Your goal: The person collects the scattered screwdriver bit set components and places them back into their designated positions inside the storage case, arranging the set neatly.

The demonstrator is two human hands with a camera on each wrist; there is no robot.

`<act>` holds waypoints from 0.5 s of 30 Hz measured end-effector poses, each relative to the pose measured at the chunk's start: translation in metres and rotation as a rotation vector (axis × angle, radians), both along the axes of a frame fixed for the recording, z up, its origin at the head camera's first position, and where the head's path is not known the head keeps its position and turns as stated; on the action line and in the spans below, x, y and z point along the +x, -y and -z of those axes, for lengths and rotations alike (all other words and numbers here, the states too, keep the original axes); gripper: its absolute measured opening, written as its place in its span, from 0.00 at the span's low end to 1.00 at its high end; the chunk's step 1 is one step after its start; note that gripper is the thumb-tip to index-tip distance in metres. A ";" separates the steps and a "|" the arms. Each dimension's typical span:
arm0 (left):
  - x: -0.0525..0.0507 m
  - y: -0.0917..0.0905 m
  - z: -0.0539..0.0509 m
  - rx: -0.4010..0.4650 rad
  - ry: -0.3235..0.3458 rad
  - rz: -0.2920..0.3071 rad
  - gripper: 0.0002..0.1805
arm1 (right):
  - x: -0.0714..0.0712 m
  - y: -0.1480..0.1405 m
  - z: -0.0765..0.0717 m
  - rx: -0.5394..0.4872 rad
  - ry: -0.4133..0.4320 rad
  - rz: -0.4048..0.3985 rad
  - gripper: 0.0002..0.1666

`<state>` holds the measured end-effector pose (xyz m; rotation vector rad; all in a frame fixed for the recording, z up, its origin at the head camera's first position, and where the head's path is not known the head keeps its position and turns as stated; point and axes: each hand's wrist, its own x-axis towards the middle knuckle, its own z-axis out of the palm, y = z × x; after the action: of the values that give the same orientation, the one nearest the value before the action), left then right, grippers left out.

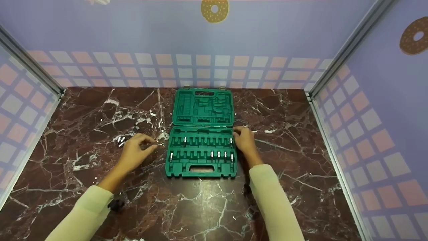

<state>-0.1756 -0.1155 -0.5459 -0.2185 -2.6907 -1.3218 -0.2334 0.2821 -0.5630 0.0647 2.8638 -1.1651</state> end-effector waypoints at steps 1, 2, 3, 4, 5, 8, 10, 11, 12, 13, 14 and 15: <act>0.000 0.004 0.000 0.002 -0.005 -0.009 0.09 | 0.000 0.000 0.000 -0.001 0.003 -0.001 0.18; 0.000 0.009 0.000 0.003 -0.012 -0.019 0.09 | 0.000 0.001 0.000 -0.002 0.005 -0.001 0.19; 0.000 0.013 0.000 0.005 -0.023 -0.031 0.09 | 0.000 0.001 0.000 -0.010 0.008 0.001 0.18; 0.000 0.017 0.000 0.001 -0.040 -0.046 0.09 | 0.000 0.001 0.000 -0.009 0.007 0.001 0.18; 0.000 0.021 0.000 0.001 -0.041 -0.061 0.09 | 0.000 0.000 0.000 -0.013 0.006 0.002 0.18; -0.001 0.033 0.000 -0.006 -0.046 -0.106 0.10 | 0.000 0.000 0.000 -0.019 0.008 0.002 0.18; -0.002 0.041 0.000 -0.015 -0.043 -0.142 0.12 | -0.001 -0.001 0.001 -0.023 0.013 0.006 0.18; -0.002 0.045 -0.001 -0.018 -0.030 -0.157 0.13 | -0.001 0.000 0.001 -0.028 0.015 0.008 0.18; -0.003 0.049 0.000 -0.021 -0.026 -0.175 0.13 | -0.001 0.000 0.001 -0.030 0.018 0.012 0.18; -0.003 0.052 0.000 -0.025 -0.021 -0.192 0.14 | -0.001 0.000 0.002 -0.031 0.019 0.016 0.18; -0.003 0.056 0.000 -0.027 -0.017 -0.206 0.15 | -0.001 0.000 0.002 -0.031 0.019 0.019 0.18; -0.004 0.059 0.001 -0.026 -0.012 -0.219 0.16 | -0.001 0.000 0.002 -0.031 0.020 0.020 0.17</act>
<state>-0.1793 -0.1745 -0.5465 0.0647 -2.6334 -1.2173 -0.2348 0.2821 -0.5652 0.1032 2.8333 -1.2042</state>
